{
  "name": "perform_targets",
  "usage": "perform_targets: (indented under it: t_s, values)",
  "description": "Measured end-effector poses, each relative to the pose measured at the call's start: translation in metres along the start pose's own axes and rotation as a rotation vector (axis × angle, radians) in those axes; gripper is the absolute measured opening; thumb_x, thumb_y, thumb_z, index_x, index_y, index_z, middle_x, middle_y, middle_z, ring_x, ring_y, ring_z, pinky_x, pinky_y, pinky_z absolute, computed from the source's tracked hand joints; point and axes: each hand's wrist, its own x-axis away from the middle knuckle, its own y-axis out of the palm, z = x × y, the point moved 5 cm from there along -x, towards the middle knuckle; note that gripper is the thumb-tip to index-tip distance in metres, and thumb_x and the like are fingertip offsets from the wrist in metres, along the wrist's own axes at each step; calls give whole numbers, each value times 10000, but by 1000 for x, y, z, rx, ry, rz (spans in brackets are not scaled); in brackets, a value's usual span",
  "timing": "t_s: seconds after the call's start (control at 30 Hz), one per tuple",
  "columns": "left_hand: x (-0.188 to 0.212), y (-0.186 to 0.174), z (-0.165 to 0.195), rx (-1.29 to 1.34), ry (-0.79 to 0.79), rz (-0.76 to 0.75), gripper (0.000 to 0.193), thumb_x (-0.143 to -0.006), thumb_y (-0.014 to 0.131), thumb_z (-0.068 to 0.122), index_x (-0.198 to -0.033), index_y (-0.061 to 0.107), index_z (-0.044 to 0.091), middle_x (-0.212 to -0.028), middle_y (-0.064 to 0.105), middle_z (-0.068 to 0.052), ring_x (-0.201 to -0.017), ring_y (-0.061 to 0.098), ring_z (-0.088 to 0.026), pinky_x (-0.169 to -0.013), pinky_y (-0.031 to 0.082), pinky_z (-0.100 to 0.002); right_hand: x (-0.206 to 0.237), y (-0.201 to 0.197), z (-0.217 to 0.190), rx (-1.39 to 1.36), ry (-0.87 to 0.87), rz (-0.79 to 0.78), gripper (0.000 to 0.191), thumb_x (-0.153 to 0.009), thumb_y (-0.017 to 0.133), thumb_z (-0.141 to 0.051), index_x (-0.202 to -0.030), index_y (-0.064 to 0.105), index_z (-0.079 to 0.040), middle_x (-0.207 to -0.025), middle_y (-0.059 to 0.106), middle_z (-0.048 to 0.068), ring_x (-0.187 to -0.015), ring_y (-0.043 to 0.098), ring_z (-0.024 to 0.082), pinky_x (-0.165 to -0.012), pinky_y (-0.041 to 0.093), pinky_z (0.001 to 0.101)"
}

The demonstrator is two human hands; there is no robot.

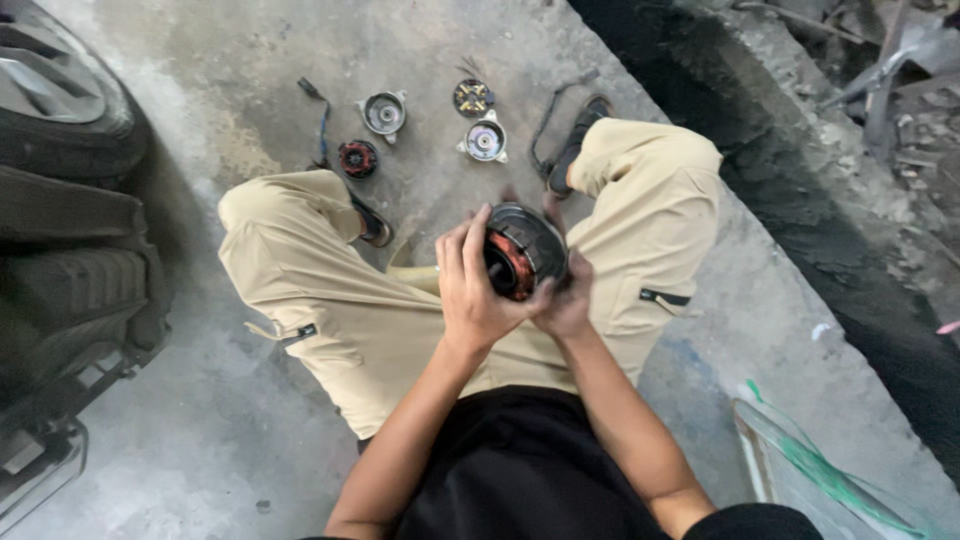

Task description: The person sits on a stool and assembles electrical components by hand. They fit a metal cover onto a copper-wound rotor, then pick up a circular component with brushes and springs, adjusting the internal parts with their fingers.

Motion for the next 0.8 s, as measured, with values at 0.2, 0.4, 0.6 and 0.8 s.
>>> perform_targets:
  t_s: [0.2,0.4,0.6,0.8]
  values:
    - [-5,-4,-8,-34,29,27,966,-632,963,354,-1411,500,19,-1304,549,-199,-1176,545,-403,-1052,465,-496,-11,-8,-10,-54,70,4,837,-1008,526,-535,-1674,260,-104,-1743,251,113,-1610,234,328,-1342,176,524]
    - [0,-8,-13,23,54,106,968,-631,947,392,-1393,500,-3,-1327,552,-206,-1198,555,-409,-1057,469,-520,-27,3,2,160,41,-20,895,-902,625,-519,-1605,229,-132,-1629,343,87,-1580,278,330,-1294,251,509]
    - [15,-3,-28,92,43,126,937,-673,893,460,-1389,510,-6,-1340,559,-217,-1227,563,-410,-1087,472,-519,-25,13,-5,280,200,-105,1016,-850,623,-532,-1628,279,24,-1680,330,227,-1550,360,326,-1318,287,443]
    - [38,8,-49,171,-109,184,890,-780,801,485,-1443,472,-8,-1372,544,-242,-1282,542,-425,-1122,459,-515,-23,12,13,420,221,-95,952,-891,532,-533,-1628,255,3,-1668,339,180,-1564,360,272,-1315,284,394]
